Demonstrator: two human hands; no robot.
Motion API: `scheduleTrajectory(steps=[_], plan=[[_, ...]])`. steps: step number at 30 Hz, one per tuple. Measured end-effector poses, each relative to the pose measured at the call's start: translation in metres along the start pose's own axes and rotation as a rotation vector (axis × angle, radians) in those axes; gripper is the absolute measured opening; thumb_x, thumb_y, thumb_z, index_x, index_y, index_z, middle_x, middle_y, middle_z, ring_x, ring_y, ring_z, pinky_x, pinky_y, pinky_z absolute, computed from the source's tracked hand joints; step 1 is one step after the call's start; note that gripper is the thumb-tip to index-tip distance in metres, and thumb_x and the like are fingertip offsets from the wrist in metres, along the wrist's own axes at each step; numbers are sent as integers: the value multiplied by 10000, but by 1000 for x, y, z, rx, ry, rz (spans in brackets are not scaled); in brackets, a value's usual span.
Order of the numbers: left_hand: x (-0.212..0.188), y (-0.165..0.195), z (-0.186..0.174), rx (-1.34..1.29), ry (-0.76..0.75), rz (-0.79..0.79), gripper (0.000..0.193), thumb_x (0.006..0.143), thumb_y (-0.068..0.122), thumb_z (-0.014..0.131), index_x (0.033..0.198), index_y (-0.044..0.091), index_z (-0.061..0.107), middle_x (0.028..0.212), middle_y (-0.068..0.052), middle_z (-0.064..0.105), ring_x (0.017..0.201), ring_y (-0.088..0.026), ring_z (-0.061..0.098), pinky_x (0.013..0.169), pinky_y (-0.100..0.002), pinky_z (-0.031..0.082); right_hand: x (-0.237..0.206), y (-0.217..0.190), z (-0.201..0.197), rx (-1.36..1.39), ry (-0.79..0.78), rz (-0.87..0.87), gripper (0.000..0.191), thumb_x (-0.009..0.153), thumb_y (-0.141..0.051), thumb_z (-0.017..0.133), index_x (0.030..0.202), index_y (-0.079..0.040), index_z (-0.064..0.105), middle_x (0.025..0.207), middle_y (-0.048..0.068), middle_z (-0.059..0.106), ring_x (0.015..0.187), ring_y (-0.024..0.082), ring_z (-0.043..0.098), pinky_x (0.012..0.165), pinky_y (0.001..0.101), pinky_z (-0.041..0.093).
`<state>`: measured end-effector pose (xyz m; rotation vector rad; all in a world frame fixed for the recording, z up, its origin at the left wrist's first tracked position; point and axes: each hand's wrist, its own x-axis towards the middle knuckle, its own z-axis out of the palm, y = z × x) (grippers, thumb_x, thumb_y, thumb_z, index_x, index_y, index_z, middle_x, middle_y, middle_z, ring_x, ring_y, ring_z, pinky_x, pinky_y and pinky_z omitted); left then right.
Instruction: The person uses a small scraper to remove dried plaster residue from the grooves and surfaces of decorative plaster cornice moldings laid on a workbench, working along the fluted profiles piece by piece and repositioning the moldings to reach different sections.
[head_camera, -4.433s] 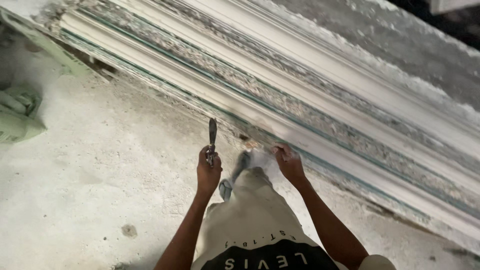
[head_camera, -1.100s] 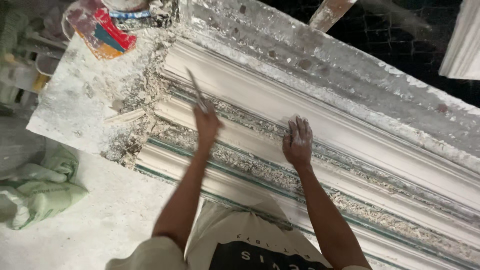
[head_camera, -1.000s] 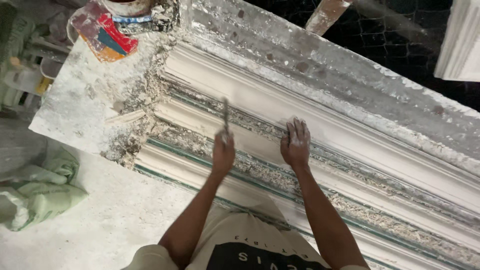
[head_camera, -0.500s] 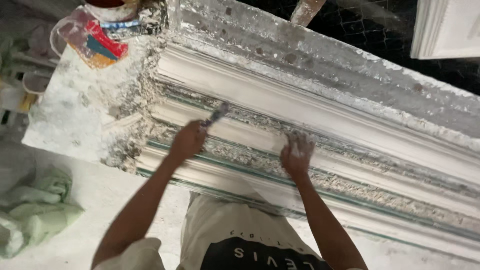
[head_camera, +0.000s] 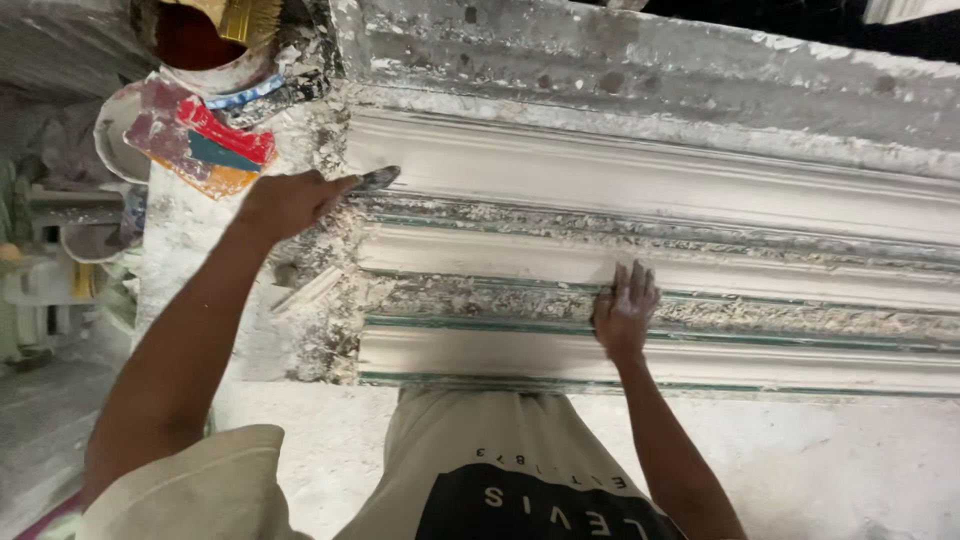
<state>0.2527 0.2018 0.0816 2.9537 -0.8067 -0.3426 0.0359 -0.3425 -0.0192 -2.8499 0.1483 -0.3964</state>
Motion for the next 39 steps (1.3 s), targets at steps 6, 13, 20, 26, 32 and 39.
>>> scheduleTrajectory(steps=[6, 13, 20, 26, 32, 39], plan=[[18, -30, 17, -3, 76, 174, 294, 1035, 364, 571, 1287, 444, 700, 906, -28, 685, 823, -258, 702, 687, -431, 588, -1, -3, 0, 35, 33, 11, 516, 1006, -212, 529, 1493, -45, 512, 1582, 268, 434, 1472, 537, 344, 1194, 677, 275], [34, -35, 13, -60, -78, 134, 302, 999, 359, 558, 1253, 404, 715, 988, -21, 734, 892, -266, 722, 702, -471, 594, 0, -3, 0, 18, 51, 14, 510, 996, -180, 538, 1491, -61, 520, 1575, 254, 445, 1463, 518, 364, 1183, 672, 305], [53, -19, 12, 39, -116, 197, 333, 1032, 380, 520, 1320, 386, 687, 915, -65, 721, 868, -283, 717, 746, -466, 597, 1, -9, -2, 9, 70, 8, 493, 993, -167, 548, 1475, -60, 546, 1560, 244, 470, 1450, 517, 390, 1177, 670, 312], [61, -6, 6, -10, -187, 186, 356, 1025, 362, 487, 1329, 393, 670, 921, -70, 719, 845, -285, 720, 758, -473, 592, 1, -5, -2, 2, 62, 13, 506, 988, -179, 556, 1478, -56, 534, 1550, 250, 469, 1437, 518, 391, 1168, 675, 313], [69, 21, 8, -21, -182, 221, 343, 1020, 361, 492, 1308, 370, 679, 914, -66, 714, 843, -278, 710, 734, -473, 590, -3, -1, -1, 10, 42, 26, 504, 1006, -188, 525, 1497, -72, 519, 1577, 239, 455, 1472, 513, 368, 1191, 667, 311], [86, 41, 14, 9, -175, 254, 336, 1049, 351, 503, 1341, 375, 667, 926, -62, 724, 826, -282, 721, 733, -463, 597, -3, 1, 2, -19, 0, 67, 506, 1008, -206, 522, 1494, -65, 514, 1583, 233, 439, 1485, 494, 339, 1199, 671, 272]])
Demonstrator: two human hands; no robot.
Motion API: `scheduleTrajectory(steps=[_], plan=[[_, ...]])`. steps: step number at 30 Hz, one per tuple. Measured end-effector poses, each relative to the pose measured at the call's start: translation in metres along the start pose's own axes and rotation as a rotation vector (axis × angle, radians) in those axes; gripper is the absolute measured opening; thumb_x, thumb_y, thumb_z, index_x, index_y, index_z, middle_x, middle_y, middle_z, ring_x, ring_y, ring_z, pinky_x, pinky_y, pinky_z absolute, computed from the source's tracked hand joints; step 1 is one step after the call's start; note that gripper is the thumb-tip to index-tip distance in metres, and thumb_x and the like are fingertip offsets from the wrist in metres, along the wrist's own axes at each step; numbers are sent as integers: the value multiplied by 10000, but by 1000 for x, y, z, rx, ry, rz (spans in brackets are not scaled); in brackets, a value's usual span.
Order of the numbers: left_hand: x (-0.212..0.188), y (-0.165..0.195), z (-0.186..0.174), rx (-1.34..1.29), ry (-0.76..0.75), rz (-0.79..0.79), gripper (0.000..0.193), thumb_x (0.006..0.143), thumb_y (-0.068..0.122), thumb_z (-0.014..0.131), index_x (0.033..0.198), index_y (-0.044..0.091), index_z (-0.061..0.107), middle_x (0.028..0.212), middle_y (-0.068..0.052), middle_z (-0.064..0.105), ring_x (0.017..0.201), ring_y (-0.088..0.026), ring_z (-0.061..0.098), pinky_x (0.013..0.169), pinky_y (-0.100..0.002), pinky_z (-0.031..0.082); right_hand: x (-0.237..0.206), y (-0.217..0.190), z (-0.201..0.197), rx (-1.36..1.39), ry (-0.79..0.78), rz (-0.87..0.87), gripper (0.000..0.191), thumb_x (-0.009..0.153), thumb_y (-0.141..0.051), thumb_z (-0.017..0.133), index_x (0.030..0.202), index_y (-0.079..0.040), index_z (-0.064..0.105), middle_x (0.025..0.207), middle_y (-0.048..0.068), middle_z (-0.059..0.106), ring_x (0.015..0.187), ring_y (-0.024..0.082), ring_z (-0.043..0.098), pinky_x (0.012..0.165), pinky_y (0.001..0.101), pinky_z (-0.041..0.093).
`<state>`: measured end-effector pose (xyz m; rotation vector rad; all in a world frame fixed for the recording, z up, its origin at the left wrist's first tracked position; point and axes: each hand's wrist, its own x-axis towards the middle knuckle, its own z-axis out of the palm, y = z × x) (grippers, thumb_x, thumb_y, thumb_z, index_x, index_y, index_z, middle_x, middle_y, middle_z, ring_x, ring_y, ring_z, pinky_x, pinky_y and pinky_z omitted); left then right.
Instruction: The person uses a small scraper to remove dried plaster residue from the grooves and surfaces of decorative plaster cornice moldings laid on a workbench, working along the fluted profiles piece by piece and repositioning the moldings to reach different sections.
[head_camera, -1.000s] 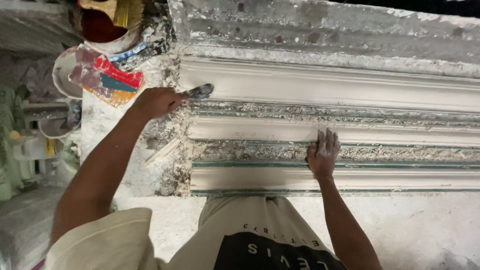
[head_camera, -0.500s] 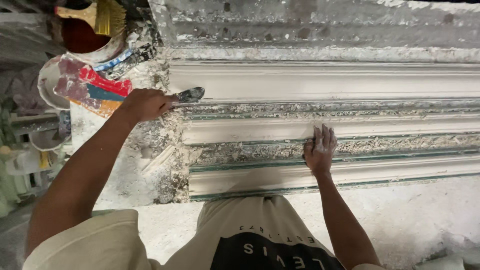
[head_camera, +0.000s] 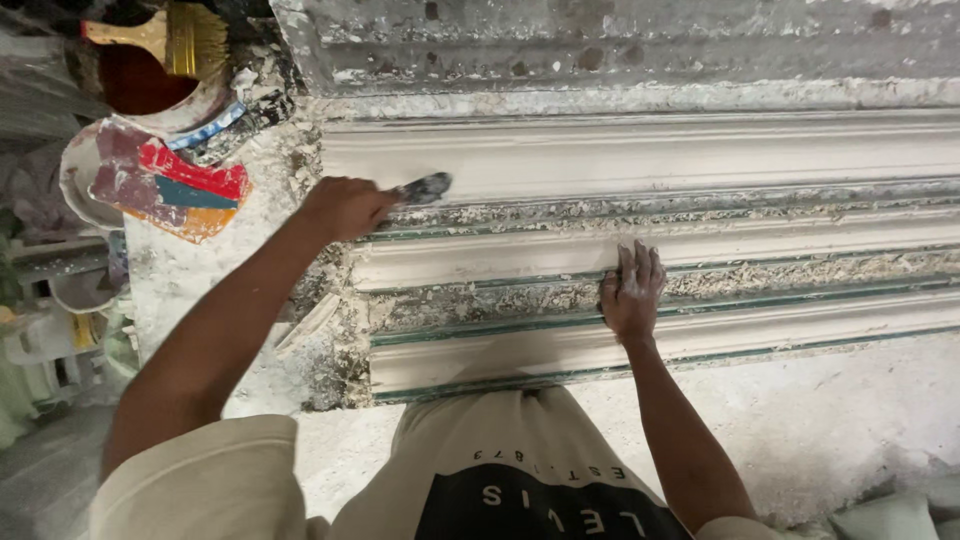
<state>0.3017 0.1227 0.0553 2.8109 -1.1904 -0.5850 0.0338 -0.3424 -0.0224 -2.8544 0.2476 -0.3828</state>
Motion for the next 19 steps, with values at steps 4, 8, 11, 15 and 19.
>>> scheduleTrajectory(steps=[4, 8, 11, 15, 19], plan=[[0, 2, -2, -30, 66, 48, 374, 989, 357, 550, 1346, 372, 661, 929, -74, 726, 823, -291, 718, 710, -453, 600, 3, 1, -4, 17, -3, -5, 491, 1011, -206, 508, 1484, -72, 522, 1593, 230, 437, 1499, 479, 338, 1214, 659, 270], [-2, -10, -6, -25, -99, -36, 398, 964, 338, 568, 1348, 389, 658, 911, -75, 733, 824, -269, 729, 752, -445, 597, 3, 3, 0, 0, -2, -1, 506, 1005, -213, 513, 1486, -59, 522, 1583, 234, 437, 1489, 489, 337, 1205, 661, 267], [14, 18, 0, -77, 7, 37, 412, 941, 383, 593, 1347, 348, 652, 910, -83, 729, 834, -273, 716, 746, -440, 594, 1, 5, 0, -2, 1, 1, 502, 1010, -211, 514, 1487, -55, 520, 1586, 234, 439, 1489, 490, 340, 1204, 664, 266], [19, 29, -8, -50, -73, -13, 356, 1044, 344, 497, 1366, 357, 649, 940, -80, 732, 867, -286, 713, 759, -467, 589, 0, 3, -2, 13, 18, -5, 492, 1022, -199, 505, 1496, -67, 523, 1595, 228, 444, 1501, 484, 347, 1216, 658, 275], [5, 21, -24, -17, -164, -91, 405, 1029, 289, 481, 1400, 361, 625, 974, -73, 738, 911, -281, 719, 795, -492, 585, 0, 4, -1, -5, 2, 22, 508, 1014, -223, 518, 1505, -96, 507, 1590, 213, 447, 1500, 473, 342, 1217, 657, 274]])
